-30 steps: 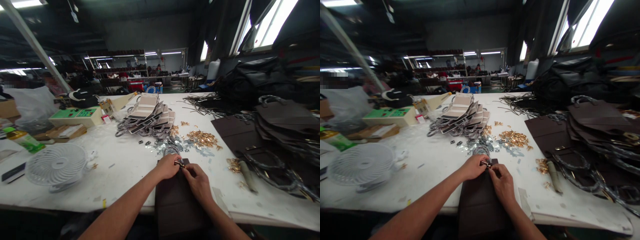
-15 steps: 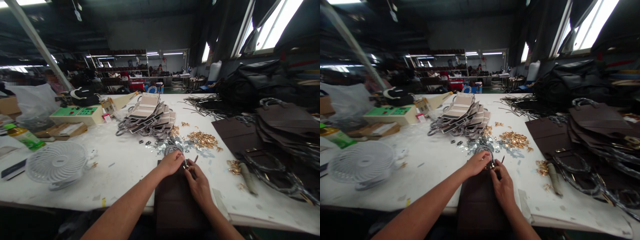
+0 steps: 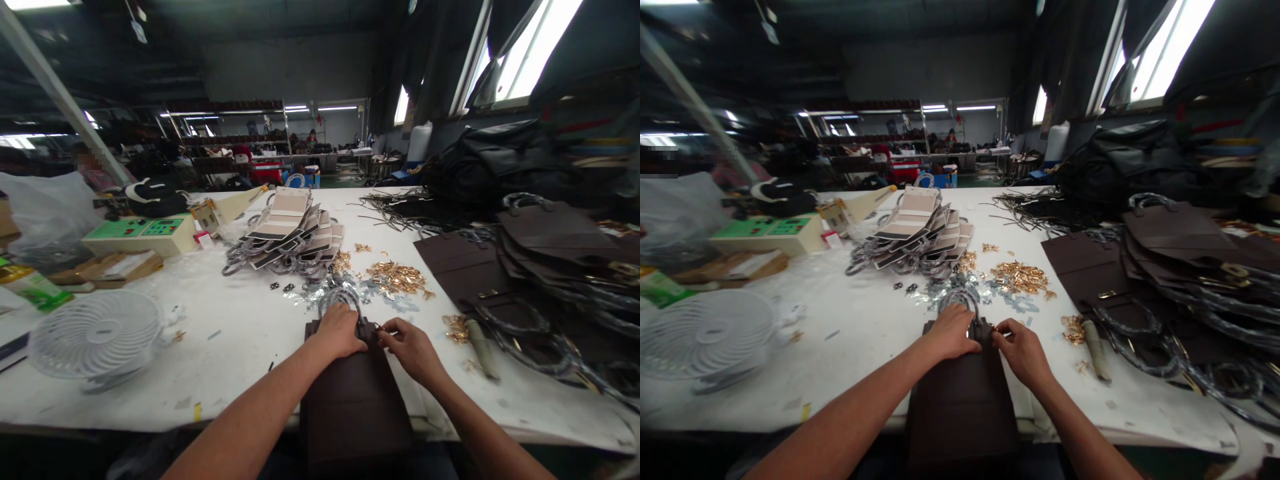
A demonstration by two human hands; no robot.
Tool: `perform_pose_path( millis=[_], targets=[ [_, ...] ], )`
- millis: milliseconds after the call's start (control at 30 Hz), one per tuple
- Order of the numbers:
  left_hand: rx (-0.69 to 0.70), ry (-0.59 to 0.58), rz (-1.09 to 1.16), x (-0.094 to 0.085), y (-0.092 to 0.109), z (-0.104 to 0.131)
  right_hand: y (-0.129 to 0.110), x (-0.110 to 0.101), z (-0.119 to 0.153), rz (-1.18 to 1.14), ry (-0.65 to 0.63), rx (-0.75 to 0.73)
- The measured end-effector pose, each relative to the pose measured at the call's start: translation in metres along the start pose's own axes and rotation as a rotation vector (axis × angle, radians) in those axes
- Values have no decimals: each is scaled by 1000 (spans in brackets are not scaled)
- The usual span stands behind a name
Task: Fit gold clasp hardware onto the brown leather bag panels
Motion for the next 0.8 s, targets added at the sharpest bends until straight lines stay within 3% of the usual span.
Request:
perform_pose_path(
  millis=[267,467,800],
  targets=[
    [-20,-7,-31,-17,5,6,-29,-6,5,183,60,-183],
    [-79,-62,-3,-27,-2,5,-36,-4,15,212,88,-204],
    [-97,7,12,-28,6,15,-36,-13,25,252,106,-171]
  ],
)
Point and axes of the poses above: each hand's wrist, its own z-axis away from the middle knuckle, its own x-axis out of the palm, y = z × x, the point moved 4 cm from there along -z, towards the middle knuckle, and after that the axes turned 5 degrees about x, right-handed, at the moved point
